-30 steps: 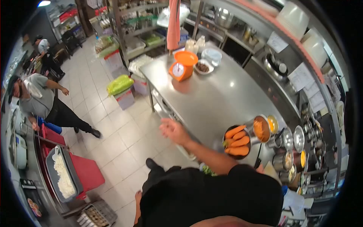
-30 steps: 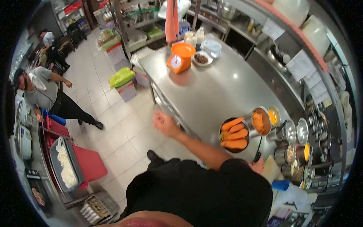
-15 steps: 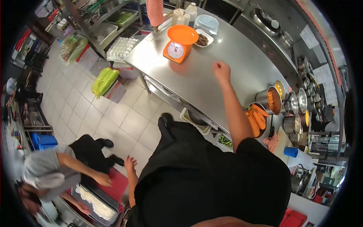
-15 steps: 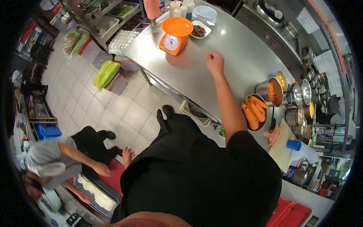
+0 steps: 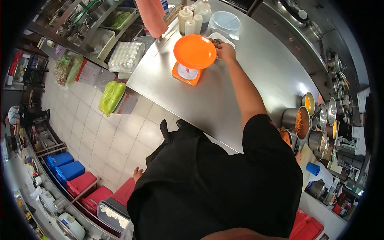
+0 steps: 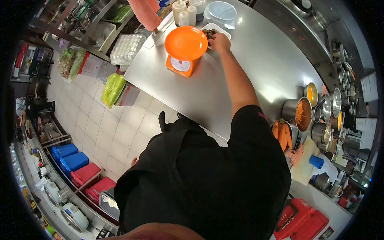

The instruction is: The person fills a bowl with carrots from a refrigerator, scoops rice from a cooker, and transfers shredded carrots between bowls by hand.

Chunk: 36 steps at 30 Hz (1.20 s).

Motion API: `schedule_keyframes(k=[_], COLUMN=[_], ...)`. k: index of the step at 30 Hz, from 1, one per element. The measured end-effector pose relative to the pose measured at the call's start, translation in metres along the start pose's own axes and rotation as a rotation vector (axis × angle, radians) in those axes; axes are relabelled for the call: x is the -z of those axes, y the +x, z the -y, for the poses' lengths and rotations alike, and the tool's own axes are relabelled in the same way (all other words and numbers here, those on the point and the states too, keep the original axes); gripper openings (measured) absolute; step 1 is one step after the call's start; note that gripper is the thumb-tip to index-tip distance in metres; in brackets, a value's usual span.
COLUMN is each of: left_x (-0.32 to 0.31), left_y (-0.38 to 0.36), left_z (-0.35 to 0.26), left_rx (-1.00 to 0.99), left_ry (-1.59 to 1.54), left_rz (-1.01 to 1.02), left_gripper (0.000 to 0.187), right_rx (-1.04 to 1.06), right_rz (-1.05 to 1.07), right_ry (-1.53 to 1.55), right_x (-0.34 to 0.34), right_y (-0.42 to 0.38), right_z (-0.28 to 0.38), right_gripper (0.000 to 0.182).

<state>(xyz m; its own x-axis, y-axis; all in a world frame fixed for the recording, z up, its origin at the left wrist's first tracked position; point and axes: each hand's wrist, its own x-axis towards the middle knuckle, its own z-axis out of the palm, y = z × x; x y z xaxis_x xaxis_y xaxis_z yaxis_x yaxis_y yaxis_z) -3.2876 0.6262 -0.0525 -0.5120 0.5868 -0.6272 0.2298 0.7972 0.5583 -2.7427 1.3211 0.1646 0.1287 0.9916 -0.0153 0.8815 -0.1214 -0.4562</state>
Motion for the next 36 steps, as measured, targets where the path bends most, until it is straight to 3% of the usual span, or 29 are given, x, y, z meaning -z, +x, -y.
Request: schedule_keyframes(k=[3,5,8,9,12,15,18,21,22,25,31,32,34,36], left_x=[0.003,0.007,0.002,0.005,0.016,0.021,0.026,0.034,0.038,0.051,0.084,0.086,0.097,0.108], left_y=[0.006,0.011,0.047,0.046,0.038,0.046,0.051,0.054,0.057,0.062,0.040,0.037,0.028,0.016], left_z=[-0.058,-0.103,-0.083,-0.101,-0.170,-0.189,-0.189,-0.187,-0.183,-0.169,-0.103,-0.086,-0.044,0.005], left_rx=[-0.072,0.001,-0.030,0.056,0.250,0.278,0.250,0.268,0.262,0.238,0.270,0.287,0.324,0.386], left_ry=[0.060,0.198,0.101,-0.047,-0.370,-0.417,-0.391,-0.375,-0.401,-0.433,-0.681,-0.724,-0.816,-0.910], left_rz=[0.024,0.113,0.116,0.087,0.013,-0.015,-0.013,0.001,-0.011,-0.071,-0.244,-0.255,-0.311,-0.401], left_gripper=[0.023,0.023,0.032,0.036,0.048,0.053,0.052,0.051,0.051,0.050,0.050,0.050,0.050,0.049], right_rx=[0.025,0.055,0.077,0.089,-0.126,0.060,0.548,0.840,1.077,1.747,1.991,1.888,1.735,1.538], right_rz=[-0.031,-0.055,-0.100,-0.121,-0.231,-0.183,-0.021,0.049,0.169,0.655,0.918,1.120,1.188,1.025], right_ry=[-0.043,-0.036,0.084,0.143,0.937,1.490,1.655,1.545,1.649,1.433,1.661,1.616,1.583,1.613], right_x=[-0.012,-0.019,-0.023,-0.022,0.002,0.045,0.110,0.144,0.153,0.182,0.158,0.158,0.135,0.076], right_y=[0.014,0.021,0.020,0.023,0.004,-0.023,-0.083,-0.150,-0.170,-0.195,-0.288,-0.299,-0.329,-0.363], right_z=[-0.003,-0.009,-0.026,-0.028,-0.013,0.007,0.088,0.194,0.238,0.343,0.493,0.513,0.556,0.591], right_gripper=[0.023,0.024,0.022,0.020,0.017,0.015,0.015,0.014,0.016,0.014,0.016,0.014,0.009,0.008])
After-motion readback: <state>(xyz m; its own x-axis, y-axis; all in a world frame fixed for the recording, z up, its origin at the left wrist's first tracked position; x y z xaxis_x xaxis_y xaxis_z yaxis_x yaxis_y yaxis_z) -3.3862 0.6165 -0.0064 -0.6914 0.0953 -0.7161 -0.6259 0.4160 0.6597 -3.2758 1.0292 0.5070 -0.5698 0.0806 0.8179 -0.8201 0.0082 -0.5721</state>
